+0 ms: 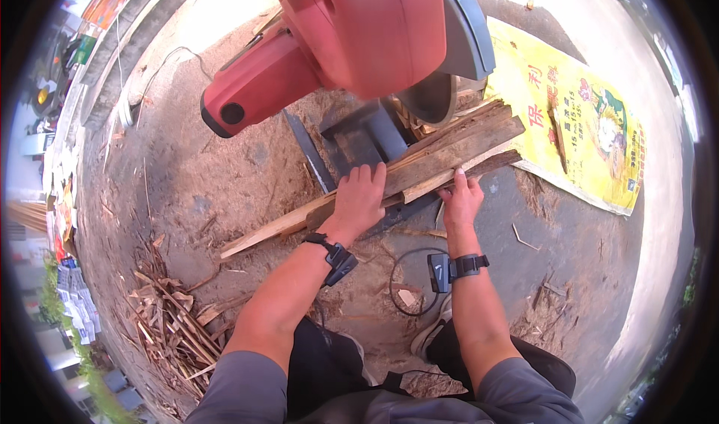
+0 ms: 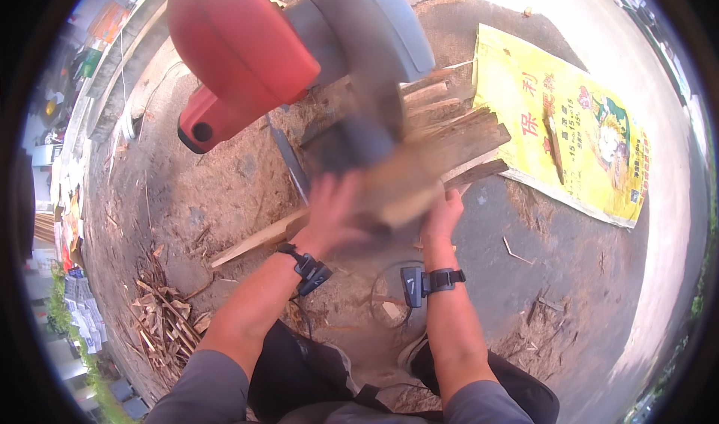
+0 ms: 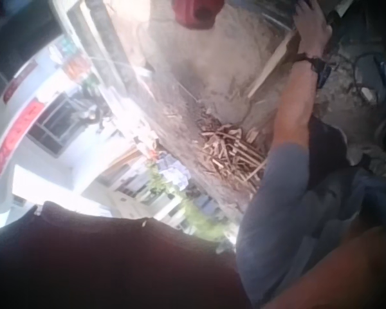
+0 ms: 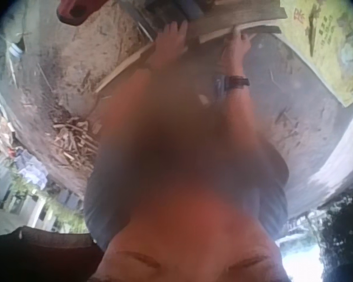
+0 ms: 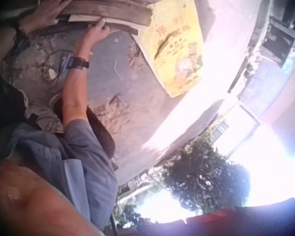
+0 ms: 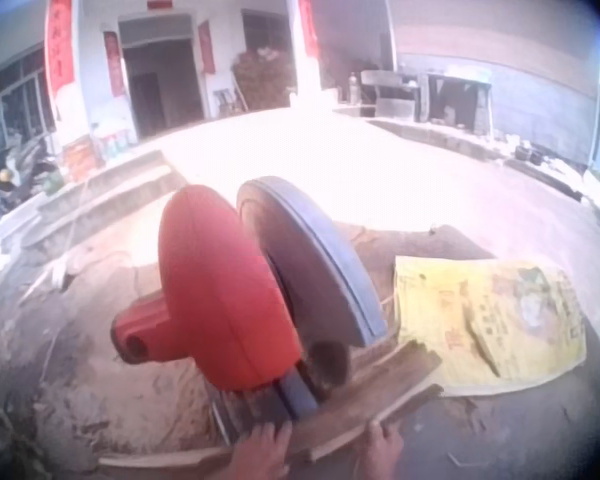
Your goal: The person uses a circular saw to cut wood pieces into smaller segments, then gathers the cut wood and wood scraps from the ground.
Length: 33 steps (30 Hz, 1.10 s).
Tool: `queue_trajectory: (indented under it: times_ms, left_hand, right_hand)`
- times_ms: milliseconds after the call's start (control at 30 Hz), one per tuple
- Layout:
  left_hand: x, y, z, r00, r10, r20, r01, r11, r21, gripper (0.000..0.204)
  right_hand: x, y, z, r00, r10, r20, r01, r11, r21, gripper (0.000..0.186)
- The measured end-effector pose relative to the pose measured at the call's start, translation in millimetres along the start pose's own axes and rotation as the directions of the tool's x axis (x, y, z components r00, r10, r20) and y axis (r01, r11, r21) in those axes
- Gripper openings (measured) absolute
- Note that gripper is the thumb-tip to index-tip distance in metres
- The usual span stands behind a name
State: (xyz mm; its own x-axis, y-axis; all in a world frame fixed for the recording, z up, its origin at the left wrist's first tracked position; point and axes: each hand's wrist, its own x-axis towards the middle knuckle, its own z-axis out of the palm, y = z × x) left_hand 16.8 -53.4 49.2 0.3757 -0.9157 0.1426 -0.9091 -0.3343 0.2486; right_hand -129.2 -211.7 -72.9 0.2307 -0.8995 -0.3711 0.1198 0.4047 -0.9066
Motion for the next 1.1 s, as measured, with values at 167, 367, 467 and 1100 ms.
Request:
queue_trajectory:
  times_ms: [167, 367, 467, 1100]
  left_hand:
    - [5, 1, 2, 0.999, -0.030, -0.013, 0.030, 1.000, -0.007, 0.069]
    - [-6, -11, 39, 0.992, 0.077, 0.097, -0.081, 0.996, 0.030, 0.058]
    - [18, 7, 21, 0.994, 0.106, -0.005, -0.105, 0.993, 0.053, 0.056]
    - [61, -15, 41, 0.991, -0.119, -0.054, 0.117, 0.993, -0.030, 0.071]
  right_hand:
    - [4, -13, 8, 0.998, -0.037, 0.059, 0.039, 0.999, -0.034, 0.024]
    - [-19, 9, 3, 0.986, -0.153, -0.059, 0.162, 0.965, 0.204, 0.021]
    - [2, -1, -16, 0.981, -0.162, -0.106, 0.169, 0.983, 0.066, 0.021]
    - [66, 5, -90, 0.983, -0.177, 0.046, 0.159, 0.704, -0.692, 0.050]
